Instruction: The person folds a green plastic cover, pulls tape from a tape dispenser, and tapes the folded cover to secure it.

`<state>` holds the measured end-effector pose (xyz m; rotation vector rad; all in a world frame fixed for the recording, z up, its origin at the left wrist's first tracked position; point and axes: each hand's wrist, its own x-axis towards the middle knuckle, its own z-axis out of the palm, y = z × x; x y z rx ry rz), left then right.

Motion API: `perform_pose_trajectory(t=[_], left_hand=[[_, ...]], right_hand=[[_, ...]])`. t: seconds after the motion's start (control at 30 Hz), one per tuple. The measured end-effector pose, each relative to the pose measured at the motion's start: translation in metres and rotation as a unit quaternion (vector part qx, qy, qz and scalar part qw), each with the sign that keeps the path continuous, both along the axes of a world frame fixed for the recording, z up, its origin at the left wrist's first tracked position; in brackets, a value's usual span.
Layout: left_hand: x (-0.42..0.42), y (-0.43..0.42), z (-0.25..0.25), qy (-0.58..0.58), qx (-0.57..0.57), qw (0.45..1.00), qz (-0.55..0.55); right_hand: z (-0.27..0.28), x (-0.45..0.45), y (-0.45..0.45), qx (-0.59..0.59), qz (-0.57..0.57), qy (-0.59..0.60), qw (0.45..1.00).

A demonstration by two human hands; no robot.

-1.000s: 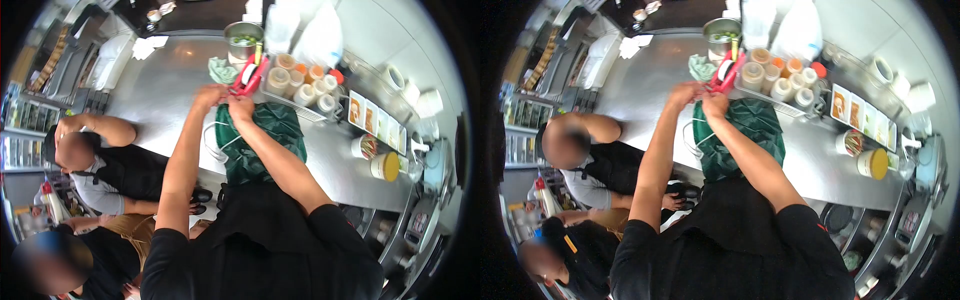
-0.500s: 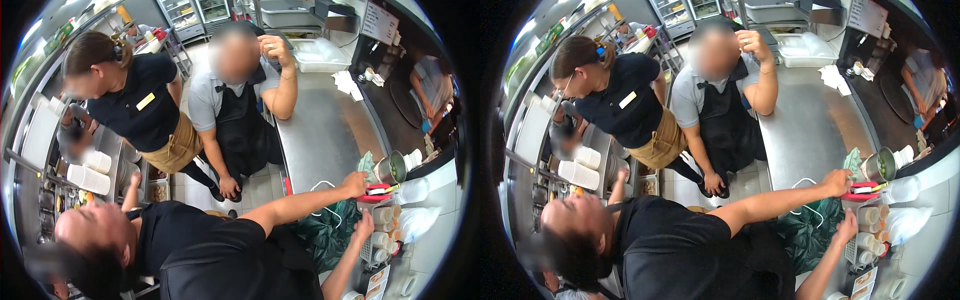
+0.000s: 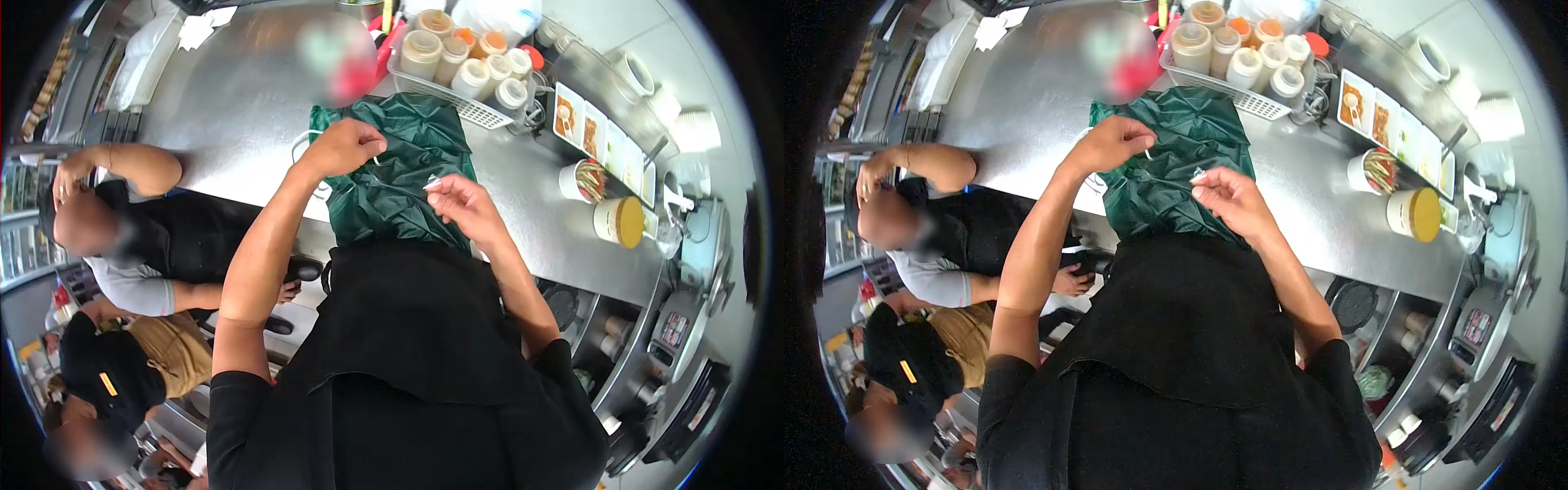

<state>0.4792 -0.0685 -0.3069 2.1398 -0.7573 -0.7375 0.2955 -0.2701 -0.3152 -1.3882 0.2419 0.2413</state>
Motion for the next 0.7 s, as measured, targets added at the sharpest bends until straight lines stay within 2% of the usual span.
perform_pose_trajectory(t=[0.07, 0.1, 0.2, 0.33, 0.43, 0.5, 0.6, 0.7], left_hand=[[-0.003, -0.011, 0.015, -0.038, 0.115, 0.992, -0.026], [-0.001, -0.014, 0.009, -0.040, 0.121, 0.991, -0.033], [-0.002, -0.023, -0.002, -0.116, 0.306, 0.943, -0.063], [-0.003, -0.024, -0.007, -0.125, 0.302, 0.944, -0.048], [-0.002, -0.025, 0.004, -0.077, 0.252, 0.963, -0.048], [-0.007, -0.023, 0.007, -0.066, 0.195, 0.978, 0.024], [-0.002, -0.018, -0.001, 0.002, 0.196, 0.981, 0.008], [0.000, -0.011, -0.007, -0.004, 0.218, 0.976, -0.007]], right_hand=[[-0.007, -0.008, 0.005, 0.018, 0.005, 0.012, 1.000], [-0.010, -0.010, 0.007, 0.025, -0.002, 0.011, 1.000], [-0.017, -0.015, 0.015, 0.009, 0.032, 0.042, 0.999], [-0.027, -0.017, 0.018, -0.009, 0.017, 0.011, 1.000], [-0.028, -0.014, 0.017, -0.015, 0.027, 0.004, 1.000], [-0.028, -0.014, 0.018, -0.023, 0.040, 0.009, 0.999], [-0.024, -0.012, 0.018, -0.009, 0.044, 0.023, 0.999], [-0.020, -0.010, 0.019, 0.014, 0.047, 0.024, 0.998]])
